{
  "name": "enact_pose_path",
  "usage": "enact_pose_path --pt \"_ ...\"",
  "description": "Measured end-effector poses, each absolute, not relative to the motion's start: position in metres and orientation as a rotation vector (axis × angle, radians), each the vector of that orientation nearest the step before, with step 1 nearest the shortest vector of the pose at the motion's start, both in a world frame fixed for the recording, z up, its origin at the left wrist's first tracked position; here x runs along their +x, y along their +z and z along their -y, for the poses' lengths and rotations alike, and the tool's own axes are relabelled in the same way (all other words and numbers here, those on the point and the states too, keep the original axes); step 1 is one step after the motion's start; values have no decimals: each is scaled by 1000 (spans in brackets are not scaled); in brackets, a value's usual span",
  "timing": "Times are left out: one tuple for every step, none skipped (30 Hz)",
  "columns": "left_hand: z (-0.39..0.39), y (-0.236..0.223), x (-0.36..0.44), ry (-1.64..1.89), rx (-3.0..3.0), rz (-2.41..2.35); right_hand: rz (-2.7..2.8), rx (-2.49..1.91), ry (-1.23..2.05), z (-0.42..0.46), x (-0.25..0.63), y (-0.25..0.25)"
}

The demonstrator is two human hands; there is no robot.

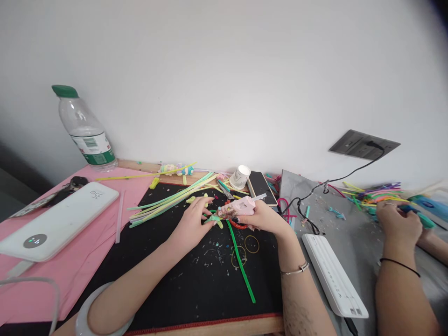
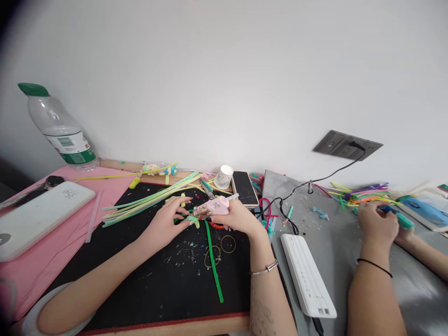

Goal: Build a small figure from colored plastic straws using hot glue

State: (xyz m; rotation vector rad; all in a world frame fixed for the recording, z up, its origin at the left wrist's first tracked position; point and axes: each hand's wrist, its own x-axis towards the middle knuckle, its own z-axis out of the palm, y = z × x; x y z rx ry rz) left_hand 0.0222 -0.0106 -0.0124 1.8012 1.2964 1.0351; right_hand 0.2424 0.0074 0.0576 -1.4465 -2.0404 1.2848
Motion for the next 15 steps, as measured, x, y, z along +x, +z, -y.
enact_pose_path --pt "11 -12 22 1035 1803 -1299 2054 -1453 1267 -7 242 58" --pt "10 -12 23 1034 1804 -1300 2066 -1457 1251 -7 242 58" --pt "10 -12 23 1034 1807 -1300 2077 -1460 1238 -7 243 58" --pt "10 -12 23 1033 1810 -1297 2088 -1461 1228 -7 243 57" --pt "10 -12 23 1034 1813 -1295 2098 -1460 1219 -7 243 57" --pt "10 -12 23 1033 1816 -1293 2104 -1458 1210 -7 242 57" --pt "10 -12 23 1030 1817 -1292 2108 -1454 1197 -7 242 57" --pt "10 -11 23 1026 1816 -1293 2111 -1445 1185 -6 241 57" --pt "10 -11 23 1023 1815 -1294 2113 -1433 1175 -6 241 57" --pt "11 -11 23 1022 1815 -1295 2117 -1423 1166 -6 240 58" --pt "11 -11 23 1022 1815 -1295 2124 -1419 1155 -6 239 58" --pt "11 -11 23 1023 1817 -1295 2133 -1420 1145 -5 239 59" --pt "11 -11 23 1024 1819 -1294 2147 -1424 1133 -5 238 60" --pt "11 -11 24 1026 1821 -1294 2163 -1427 1117 -5 237 61" --pt "11 -11 24 1026 1822 -1294 2181 -1427 1093 -5 236 62"
